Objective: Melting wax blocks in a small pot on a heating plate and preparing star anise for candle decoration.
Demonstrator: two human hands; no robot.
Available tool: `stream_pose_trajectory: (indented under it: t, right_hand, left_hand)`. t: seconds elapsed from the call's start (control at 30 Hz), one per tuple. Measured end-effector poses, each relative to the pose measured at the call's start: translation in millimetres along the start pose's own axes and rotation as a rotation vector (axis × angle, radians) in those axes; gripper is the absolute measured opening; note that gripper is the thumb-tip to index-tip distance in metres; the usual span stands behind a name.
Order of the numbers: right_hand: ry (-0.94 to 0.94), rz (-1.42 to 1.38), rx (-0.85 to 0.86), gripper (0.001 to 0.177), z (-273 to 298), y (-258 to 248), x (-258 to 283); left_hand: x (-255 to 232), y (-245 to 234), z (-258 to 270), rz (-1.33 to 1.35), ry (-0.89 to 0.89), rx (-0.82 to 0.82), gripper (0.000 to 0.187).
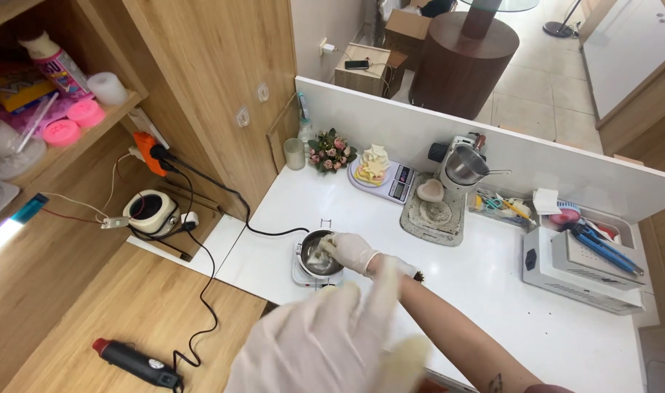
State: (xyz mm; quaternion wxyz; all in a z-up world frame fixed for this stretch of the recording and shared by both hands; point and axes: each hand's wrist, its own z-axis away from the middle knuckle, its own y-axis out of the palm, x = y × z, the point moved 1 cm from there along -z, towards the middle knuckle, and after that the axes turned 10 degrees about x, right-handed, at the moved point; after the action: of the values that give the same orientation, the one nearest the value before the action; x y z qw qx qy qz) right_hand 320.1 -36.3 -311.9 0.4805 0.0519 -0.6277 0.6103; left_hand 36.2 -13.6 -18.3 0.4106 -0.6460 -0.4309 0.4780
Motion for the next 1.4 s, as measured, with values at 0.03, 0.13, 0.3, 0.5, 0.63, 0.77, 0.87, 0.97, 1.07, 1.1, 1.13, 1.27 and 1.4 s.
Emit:
stream_pose_trajectory:
  t: [0.03, 0.13, 0.3, 0.5, 0.63, 0.77, 0.87, 0.97, 1.07, 1.1, 1.13, 1.27, 1.4]
  right_hand:
    - [-0.055, -0.012, 0.057, 0.035, 3, 0, 3]
    - [-0.043, 0.228, 0.006, 0.039, -10, 4, -11]
    - [-0.105, 0.203, -0.065, 0.034, -9, 6, -16]
    - [-0.03, 0.139, -0.029, 0.035, -2, 4, -4]
    - [0.044, 0.115, -0.027, 0.034, -3, 9, -6]
    - [0.025, 0.061, -0.054, 0.032, 2, 13, -8]
    - [0.027, 0.094, -0.007, 0.035, 1, 13, 0]
    - [0.025, 0.077, -0.069, 0.038, 4, 16, 0]
    - [0.123, 0.034, -0.001, 0.04, 4, 8, 6]
    - [0.141, 0.052, -0.005, 0.043, 7, 2, 11]
    - [0.16, 0.069, -0.005, 0.046, 11, 0, 16]
    - [0.068, 0.02, -0.101, 0.036, 8, 7, 6]
    - [0.148, 0.137, -0.013, 0.04, 9, 0, 9]
  left_hand:
    - [2, 6, -2, 0.02, 0.024, -0.002, 0.074]
    - [60, 88, -25, 0.306, -0.496, 0.13, 0.064]
    - [93, 236, -22, 0.327, -0.993, 0.103, 0.078]
    - [97, 294, -10, 0.156, -0.968, -0.026, 0.087]
    - [95, 290, -5, 0.135, -0.964, -0.011, 0.088]
    - [91, 293, -1, 0.291, -1.005, 0.052, 0.088]
    - [100, 306, 3, 0.335, -1.05, 0.091, 0.092]
    - [113, 336, 15, 0.419, -1.09, 0.095, 0.088]
    - [134, 367, 18, 0.923, -1.009, -0.073, 0.073]
    - [137, 366, 16, 1.281, -1.043, -0.085, 0.064]
    - [138, 367, 16, 1.643, -1.061, -0.096, 0.056]
    - [138, 363, 17, 1.945, -0.981, -0.075, 0.051]
    - [133, 362, 14, 1.868, -0.962, 0.018, 0.052]
